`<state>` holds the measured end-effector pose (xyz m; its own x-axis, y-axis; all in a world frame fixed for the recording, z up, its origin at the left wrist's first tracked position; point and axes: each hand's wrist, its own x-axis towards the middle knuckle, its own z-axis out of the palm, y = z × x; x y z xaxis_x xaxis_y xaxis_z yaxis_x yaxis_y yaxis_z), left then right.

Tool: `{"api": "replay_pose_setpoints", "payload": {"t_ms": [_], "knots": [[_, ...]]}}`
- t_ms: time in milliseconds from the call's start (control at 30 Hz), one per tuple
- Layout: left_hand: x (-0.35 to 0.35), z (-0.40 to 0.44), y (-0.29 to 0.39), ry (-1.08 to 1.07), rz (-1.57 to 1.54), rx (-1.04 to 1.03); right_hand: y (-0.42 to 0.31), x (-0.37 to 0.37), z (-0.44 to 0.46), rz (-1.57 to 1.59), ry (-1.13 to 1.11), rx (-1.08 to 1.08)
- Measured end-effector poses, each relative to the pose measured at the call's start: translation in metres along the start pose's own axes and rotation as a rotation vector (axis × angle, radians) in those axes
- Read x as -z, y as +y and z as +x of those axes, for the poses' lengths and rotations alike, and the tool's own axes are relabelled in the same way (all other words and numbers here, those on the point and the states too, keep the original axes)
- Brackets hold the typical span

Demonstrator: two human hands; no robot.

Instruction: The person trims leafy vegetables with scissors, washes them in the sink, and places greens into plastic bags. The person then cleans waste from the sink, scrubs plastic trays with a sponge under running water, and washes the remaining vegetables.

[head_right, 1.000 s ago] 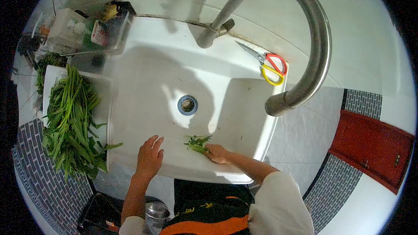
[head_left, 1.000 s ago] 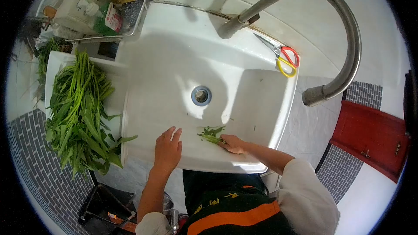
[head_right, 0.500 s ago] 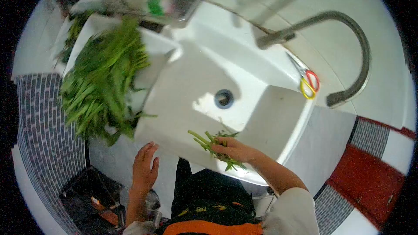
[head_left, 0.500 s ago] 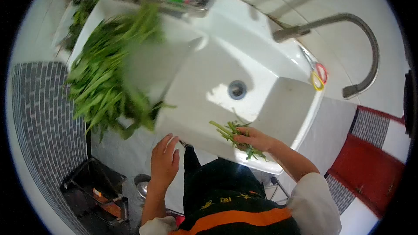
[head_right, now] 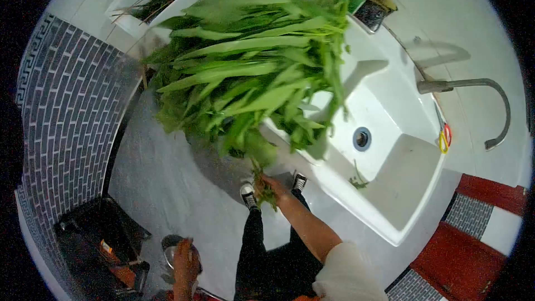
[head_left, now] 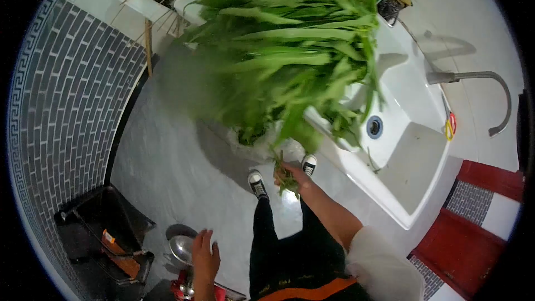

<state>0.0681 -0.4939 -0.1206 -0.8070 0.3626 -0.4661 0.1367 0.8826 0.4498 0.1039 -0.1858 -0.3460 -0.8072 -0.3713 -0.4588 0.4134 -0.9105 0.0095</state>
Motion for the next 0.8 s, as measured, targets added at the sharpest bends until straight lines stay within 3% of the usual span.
{"api": "replay_pose_setpoints", "payload": {"t_ms": [33,133,200,267,300,333,400,500,533,633,667,733,767,800], "knots": [[0.002,-0.003,-0.013,-0.026,-0.007,0.052,-0.001,0.025,0.029,-0.003,-0.003,0.012],[-0.015,-0.015,-0.051,-0.092,0.022,0.137,-0.007,0.06,0.094,-0.019,0.822,0.342],[-0.028,-0.022,-0.072,-0.126,0.062,0.169,-0.017,0.071,0.116,-0.072,0.96,0.412],[-0.042,-0.031,-0.089,0.057,0.217,-0.107,-0.023,0.074,0.128,-0.126,1.007,0.453],[-0.082,-0.054,-0.137,0.039,-0.21,0.201,-0.025,0.071,0.13,-0.174,1.025,0.464],[-0.076,-0.045,-0.126,0.032,-0.211,0.194,-0.026,0.065,0.128,-0.247,1.036,0.467],[-0.052,-0.019,-0.084,-0.016,0.116,-0.158,-0.025,0.042,0.118,-0.447,1.049,0.463],[-0.047,0.004,-0.062,-0.144,-0.049,-0.093,-0.024,-0.027,0.08,-0.808,0.98,0.431],[-0.04,0.012,-0.041,-0.168,-0.057,-0.139,-0.023,-0.059,0.059,-0.904,0.917,0.415],[-0.017,0.04,0.03,0.097,0.027,-0.324,-0.025,-0.151,-0.021,-1.076,0.586,0.403],[-0.014,0.044,0.046,0.086,0.028,-0.345,-0.028,-0.172,-0.054,-1.115,0.465,0.448],[-0.008,0.049,0.074,-0.122,0.065,-0.095,-0.047,-0.212,-0.124,-1.208,0.33,0.591],[-0.005,0.051,0.087,-0.145,0.055,-0.104,-0.069,-0.223,-0.16,-1.265,0.317,0.684],[-0.006,0.051,0.099,-0.156,0.067,-0.104,-0.089,-0.215,-0.188,-1.308,0.465,0.792]]}}
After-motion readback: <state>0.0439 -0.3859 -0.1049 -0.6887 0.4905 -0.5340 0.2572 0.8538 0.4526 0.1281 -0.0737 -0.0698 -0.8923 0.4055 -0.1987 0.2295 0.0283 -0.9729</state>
